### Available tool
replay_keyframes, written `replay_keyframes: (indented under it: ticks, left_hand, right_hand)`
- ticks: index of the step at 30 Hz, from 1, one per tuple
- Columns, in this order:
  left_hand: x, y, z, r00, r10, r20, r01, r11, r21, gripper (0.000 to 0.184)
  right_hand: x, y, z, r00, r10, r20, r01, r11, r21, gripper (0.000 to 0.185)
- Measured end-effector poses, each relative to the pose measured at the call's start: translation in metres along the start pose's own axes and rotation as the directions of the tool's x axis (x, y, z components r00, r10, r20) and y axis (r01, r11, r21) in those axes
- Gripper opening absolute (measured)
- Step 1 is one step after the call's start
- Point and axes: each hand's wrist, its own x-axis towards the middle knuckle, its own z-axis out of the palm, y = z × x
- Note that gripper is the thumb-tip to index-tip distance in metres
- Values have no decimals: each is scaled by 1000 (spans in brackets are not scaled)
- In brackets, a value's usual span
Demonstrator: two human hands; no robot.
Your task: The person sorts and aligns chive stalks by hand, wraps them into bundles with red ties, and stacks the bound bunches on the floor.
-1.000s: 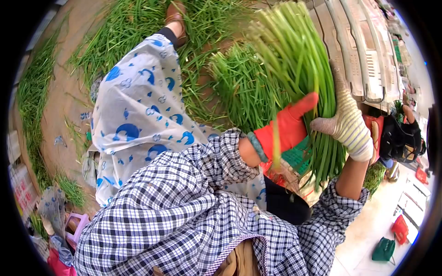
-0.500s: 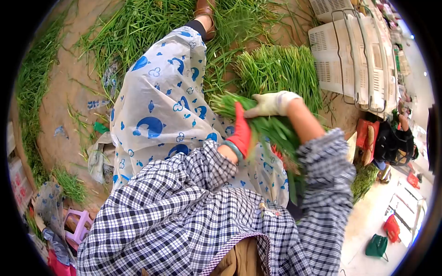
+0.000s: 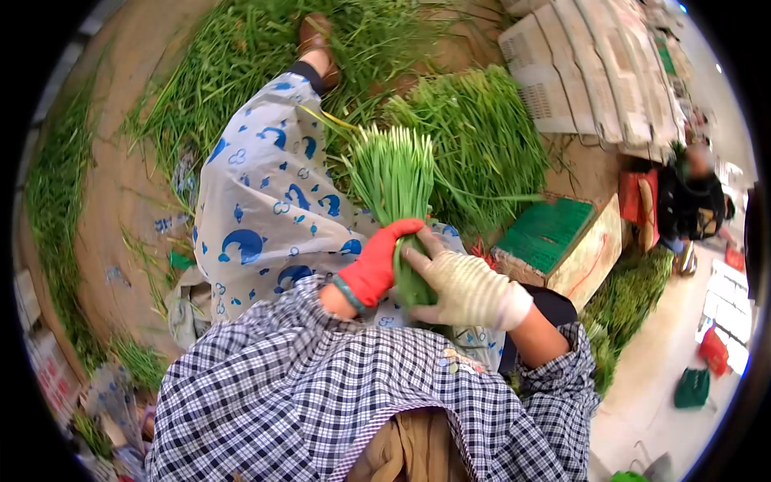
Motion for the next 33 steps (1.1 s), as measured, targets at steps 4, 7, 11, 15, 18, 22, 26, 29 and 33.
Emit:
replay_keyframes:
  ticks: [4, 7, 11, 15, 18, 22, 26, 29, 33]
  left_hand:
    - [-44, 27, 31, 987, -22, 159, -46, 910, 412, 34]
    - [-79, 39, 67, 964, 117, 238, -251, 694, 675, 40]
    - [-80, 50, 53, 945, 87, 314, -323, 384, 865, 46]
    - [-119, 52, 41, 937, 4, 349, -343, 189, 920, 71]
    - [-125, 49, 22, 963, 94, 254, -269, 231, 935, 76]
    - [-140, 36, 3, 948, 177, 263, -298, 217, 930, 70]
    - [-138, 33, -19, 934, 215, 286, -331, 219, 918, 73]
    - [-140, 30, -24, 909, 302, 289, -352, 179, 919, 69]
    - [-135, 38, -40, 898, 329, 293, -314, 12, 949, 61]
  right_hand:
    - [-51, 42, 4, 980, 200, -25, -50, 360, 932, 42]
    - [-29, 93, 68, 892, 255, -372, 319, 227, 920, 34]
    - [70, 111, 98, 595, -102, -797, 401, 897, 185, 63]
    - [47, 68, 31, 607, 199, -769, 708, -574, 411, 67]
    - [59, 83, 23, 688, 292, -665, 653, -649, 390, 60]
    - [60, 119, 3, 627, 402, -667, 736, -585, 340, 35]
    - [31, 171, -31, 345, 666, -661, 869, 39, 493, 34]
    - [-29, 232, -49, 312, 600, -737, 860, 151, 487, 37]
    - [-64, 174, -37, 406, 451, -794, 740, 347, 576, 36]
